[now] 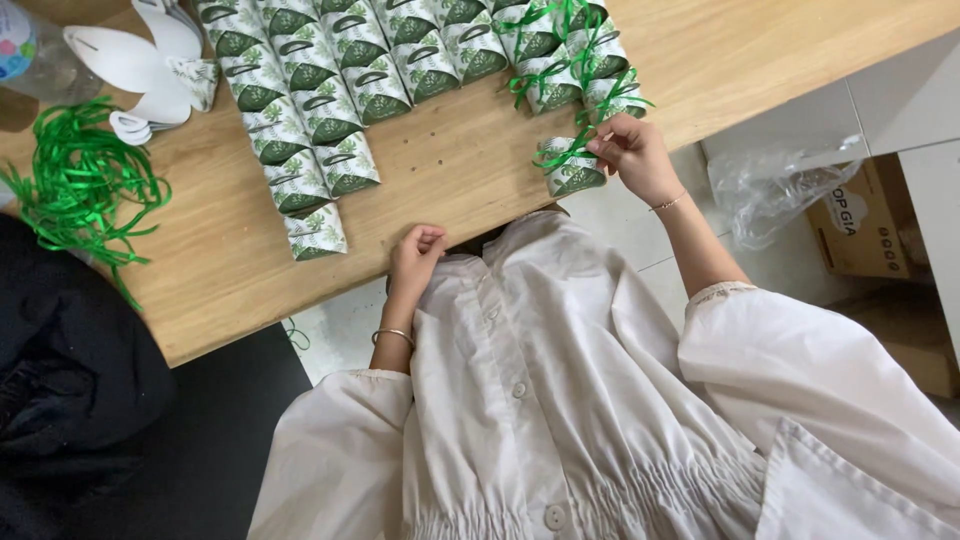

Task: Tying green ribbons around small patterned gift boxes on a wooden workbench.

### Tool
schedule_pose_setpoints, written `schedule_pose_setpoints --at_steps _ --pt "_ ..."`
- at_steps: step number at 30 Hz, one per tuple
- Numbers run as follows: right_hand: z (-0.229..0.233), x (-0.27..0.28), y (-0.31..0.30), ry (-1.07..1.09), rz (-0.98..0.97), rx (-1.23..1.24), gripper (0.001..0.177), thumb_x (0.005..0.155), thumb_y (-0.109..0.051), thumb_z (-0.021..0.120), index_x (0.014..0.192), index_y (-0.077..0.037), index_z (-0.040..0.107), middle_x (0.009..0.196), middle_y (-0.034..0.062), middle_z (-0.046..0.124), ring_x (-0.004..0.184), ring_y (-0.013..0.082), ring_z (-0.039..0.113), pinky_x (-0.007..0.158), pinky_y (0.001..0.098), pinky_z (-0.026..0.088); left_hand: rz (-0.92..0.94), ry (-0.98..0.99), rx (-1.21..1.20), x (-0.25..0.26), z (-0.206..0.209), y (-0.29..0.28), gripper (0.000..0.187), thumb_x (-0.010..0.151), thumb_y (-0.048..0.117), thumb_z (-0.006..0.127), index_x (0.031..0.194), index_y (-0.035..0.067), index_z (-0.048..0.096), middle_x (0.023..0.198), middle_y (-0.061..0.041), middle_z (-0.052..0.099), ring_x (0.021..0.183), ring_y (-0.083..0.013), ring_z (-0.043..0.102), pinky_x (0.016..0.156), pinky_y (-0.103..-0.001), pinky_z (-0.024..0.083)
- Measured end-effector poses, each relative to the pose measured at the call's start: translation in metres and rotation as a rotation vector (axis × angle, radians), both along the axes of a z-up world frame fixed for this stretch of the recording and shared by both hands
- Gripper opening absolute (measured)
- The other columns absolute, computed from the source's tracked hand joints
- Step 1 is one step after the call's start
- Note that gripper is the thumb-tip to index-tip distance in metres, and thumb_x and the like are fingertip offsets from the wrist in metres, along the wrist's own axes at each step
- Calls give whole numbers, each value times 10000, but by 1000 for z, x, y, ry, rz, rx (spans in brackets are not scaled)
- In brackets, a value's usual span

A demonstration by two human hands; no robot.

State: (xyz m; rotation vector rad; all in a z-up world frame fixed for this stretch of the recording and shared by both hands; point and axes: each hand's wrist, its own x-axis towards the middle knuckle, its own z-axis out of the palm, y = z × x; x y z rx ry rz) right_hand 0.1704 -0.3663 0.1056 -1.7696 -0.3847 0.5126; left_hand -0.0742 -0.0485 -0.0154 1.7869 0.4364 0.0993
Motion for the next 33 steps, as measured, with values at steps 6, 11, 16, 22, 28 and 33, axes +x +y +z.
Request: schedule_pose_setpoints --at_steps 6,11,16,22,28,33 --pt "-1 18 -7 -89 9 50 103 1012 32 670 940 12 598 936 16 572 742 93 658 637 249 553 55 101 -194 4 3 4 140 937 131 743 1027 25 726 850 -25 729 708 -84 681 648 -240 588" --pt "7 27 17 -96 80 -20 59 993 51 660 950 51 619 973 40 566 714 124 686 604 268 581 61 51 -185 1 9 2 152 936 136 749 1023 14 727 882 -34 752 739 -84 694 663 -234 601" --pt "-10 43 22 -156 131 -52 45 991 56 664 962 65 631 989 53 559 700 135 674 597 274 586 77 157 -146 4 23 1 162 925 136 756 1026 12 732 845 -40 748 700 -92 698 642 -230 570" --pt "-14 47 22 -251 126 -100 22 977 71 671 990 56 660 976 60 577 713 142 664 610 280 589 74 109 -176 2 12 2 157 928 127 754 1027 7 731 852 -39 747 705 -91 692 647 -230 572" --pt "-2 44 16 -559 158 -295 131 933 53 716 1060 19 712 987 128 632 807 233 659 686 366 570 79 103 -178 2 15 1 153 917 122 754 1021 12 730 857 -30 743 697 -90 695 643 -226 574" --pt "147 25 41 -488 179 -368 338 930 30 690 1263 -26 678 1086 141 699 910 217 696 709 328 586 102 70 -229 4 7 0 141 923 133 759 996 17 726 861 -20 730 723 -72 694 648 -228 609"
